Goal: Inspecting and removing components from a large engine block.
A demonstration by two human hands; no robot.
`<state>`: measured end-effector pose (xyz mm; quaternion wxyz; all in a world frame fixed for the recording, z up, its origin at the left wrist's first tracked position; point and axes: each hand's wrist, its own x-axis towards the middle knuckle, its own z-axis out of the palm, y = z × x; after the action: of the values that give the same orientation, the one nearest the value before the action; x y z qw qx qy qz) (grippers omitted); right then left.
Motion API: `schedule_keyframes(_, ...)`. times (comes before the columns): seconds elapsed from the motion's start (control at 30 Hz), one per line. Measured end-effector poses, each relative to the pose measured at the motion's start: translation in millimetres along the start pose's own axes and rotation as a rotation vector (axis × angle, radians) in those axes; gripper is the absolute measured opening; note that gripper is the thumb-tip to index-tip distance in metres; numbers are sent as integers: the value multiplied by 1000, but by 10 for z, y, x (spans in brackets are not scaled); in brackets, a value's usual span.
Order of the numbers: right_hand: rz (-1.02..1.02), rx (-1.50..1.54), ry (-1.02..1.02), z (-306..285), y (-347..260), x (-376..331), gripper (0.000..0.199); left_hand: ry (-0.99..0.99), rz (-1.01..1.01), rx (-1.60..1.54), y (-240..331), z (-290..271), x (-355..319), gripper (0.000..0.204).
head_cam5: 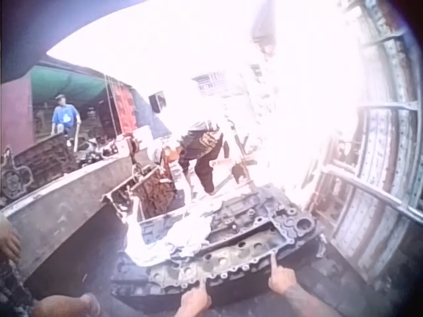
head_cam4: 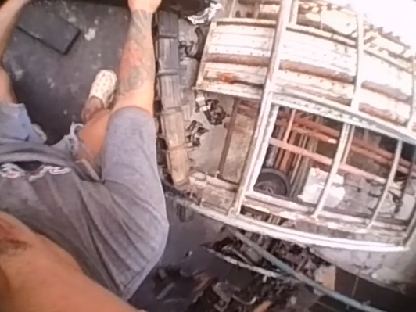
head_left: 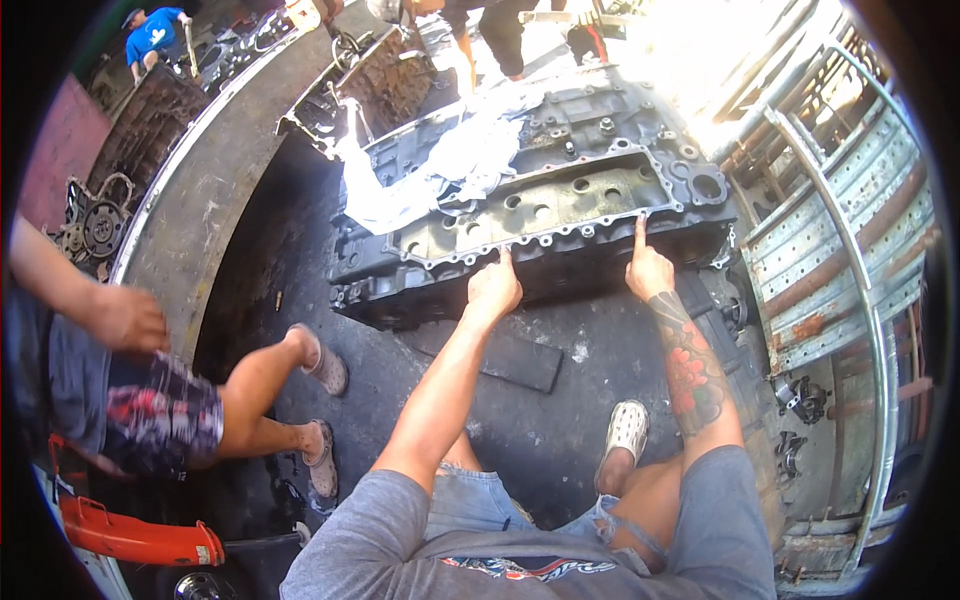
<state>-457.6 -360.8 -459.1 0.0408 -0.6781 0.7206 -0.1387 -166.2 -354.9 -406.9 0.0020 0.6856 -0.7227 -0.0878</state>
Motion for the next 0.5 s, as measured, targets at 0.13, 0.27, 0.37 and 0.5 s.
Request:
schedule_keyframes(0.13, 7, 23, -15, -103, -65, -2, 91, 230, 50, 23, -183, -192, 567, 31)
schedule_keyframes(0.27, 20, 57, -61, -260, -195, -24, 87, 291, 30, -148, -479, -614, 1309, 53)
schedule_keyframes(0.37, -11, 44, -70, -299, -157, -32, 89, 342, -58, -183, -630, -699, 1784, 69)
schedule_keyframes(0.5, 26, -9, -152, -397, -138, -64, 90, 189, -147, -234, -516, -561, 2156, 83)
